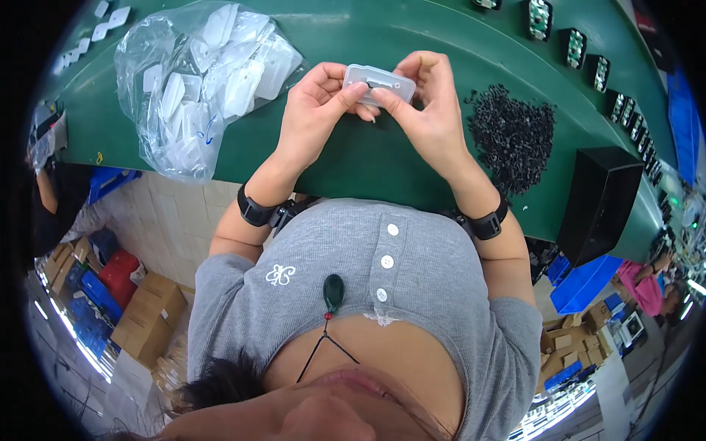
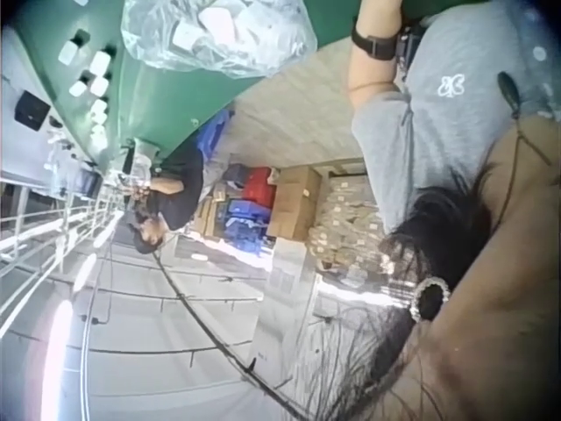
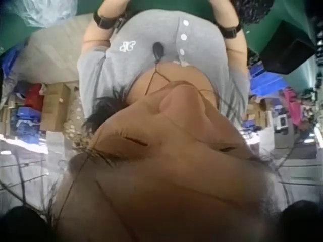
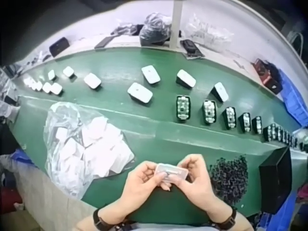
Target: The person picks up a white plastic base and inserts a small black component into it by hand. They then press a black plastic cover onto the assembly and place the completed unit onto the green conveyor belt.
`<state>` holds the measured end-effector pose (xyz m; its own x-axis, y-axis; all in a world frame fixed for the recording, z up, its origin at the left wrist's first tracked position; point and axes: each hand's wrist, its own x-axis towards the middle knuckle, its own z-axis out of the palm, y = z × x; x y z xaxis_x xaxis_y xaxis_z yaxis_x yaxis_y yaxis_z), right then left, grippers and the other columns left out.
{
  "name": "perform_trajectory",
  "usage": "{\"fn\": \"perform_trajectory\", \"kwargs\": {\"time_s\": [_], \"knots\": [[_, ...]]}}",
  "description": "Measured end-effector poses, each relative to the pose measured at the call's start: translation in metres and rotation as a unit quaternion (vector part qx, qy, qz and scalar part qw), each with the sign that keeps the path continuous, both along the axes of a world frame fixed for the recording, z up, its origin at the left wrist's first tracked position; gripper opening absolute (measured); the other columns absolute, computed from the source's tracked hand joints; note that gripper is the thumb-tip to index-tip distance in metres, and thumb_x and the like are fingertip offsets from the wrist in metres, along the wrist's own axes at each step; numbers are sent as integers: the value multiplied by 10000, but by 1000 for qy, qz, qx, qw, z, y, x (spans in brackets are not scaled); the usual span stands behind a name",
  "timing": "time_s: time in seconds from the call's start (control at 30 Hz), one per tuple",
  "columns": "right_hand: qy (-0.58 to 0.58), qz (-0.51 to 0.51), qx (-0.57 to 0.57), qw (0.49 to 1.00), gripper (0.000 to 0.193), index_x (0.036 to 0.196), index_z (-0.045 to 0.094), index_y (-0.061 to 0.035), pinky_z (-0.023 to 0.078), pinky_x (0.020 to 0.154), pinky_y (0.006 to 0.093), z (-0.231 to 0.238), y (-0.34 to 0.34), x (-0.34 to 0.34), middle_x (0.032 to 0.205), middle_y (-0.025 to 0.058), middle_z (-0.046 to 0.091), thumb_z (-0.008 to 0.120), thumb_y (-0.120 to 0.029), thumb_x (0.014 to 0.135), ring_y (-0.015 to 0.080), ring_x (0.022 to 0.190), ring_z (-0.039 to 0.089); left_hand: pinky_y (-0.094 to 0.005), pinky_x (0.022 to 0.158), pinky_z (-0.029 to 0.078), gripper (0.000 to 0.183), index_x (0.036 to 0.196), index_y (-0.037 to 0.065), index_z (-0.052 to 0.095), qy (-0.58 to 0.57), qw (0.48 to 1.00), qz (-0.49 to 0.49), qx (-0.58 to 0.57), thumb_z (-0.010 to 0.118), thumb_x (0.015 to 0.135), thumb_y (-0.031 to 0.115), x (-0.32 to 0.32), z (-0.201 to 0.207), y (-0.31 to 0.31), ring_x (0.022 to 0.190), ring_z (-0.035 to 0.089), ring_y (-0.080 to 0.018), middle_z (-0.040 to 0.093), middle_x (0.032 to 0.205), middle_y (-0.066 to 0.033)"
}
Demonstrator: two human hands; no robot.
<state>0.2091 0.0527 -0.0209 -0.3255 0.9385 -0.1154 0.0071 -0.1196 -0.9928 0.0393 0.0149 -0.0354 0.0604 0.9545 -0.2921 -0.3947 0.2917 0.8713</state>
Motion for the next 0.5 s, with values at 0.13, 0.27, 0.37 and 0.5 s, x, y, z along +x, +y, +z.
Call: {"fn": "perform_trajectory", "kwargs": {"time_s": [0.13,0.27,0.37,0.5], "knots": [[-202,-26,382,901,256,993,591,-56,501,719,301,-11,3,-7,1110,140,561,759,-60,800,215,906,580,-260,689,562,164,1004,-37,495,-38,997,52,30,609,934,58,1,-1,5,741,680,-165,654,895,-138],[-260,-24,421,869,185,948,652,-60,499,748,312,-10,3,-7,1135,142,565,756,-57,795,235,933,580,-265,704,565,158,982,-30,486,-51,995,73,46,608,935,59,5,-1,4,749,680,-162,649,899,-139],[-246,-36,402,882,132,908,681,-65,491,771,314,-11,3,-9,1150,139,568,752,-64,796,229,937,573,-262,704,564,150,977,-28,484,-45,995,73,49,602,938,56,6,0,2,750,677,-156,649,903,-138],[-216,-35,372,902,187,933,654,-59,477,726,297,-6,1,-6,1080,118,590,753,-69,774,219,904,566,-248,685,555,140,987,-30,486,-14,996,70,62,597,935,39,9,1,1,735,667,-143,647,906,-127]]}}
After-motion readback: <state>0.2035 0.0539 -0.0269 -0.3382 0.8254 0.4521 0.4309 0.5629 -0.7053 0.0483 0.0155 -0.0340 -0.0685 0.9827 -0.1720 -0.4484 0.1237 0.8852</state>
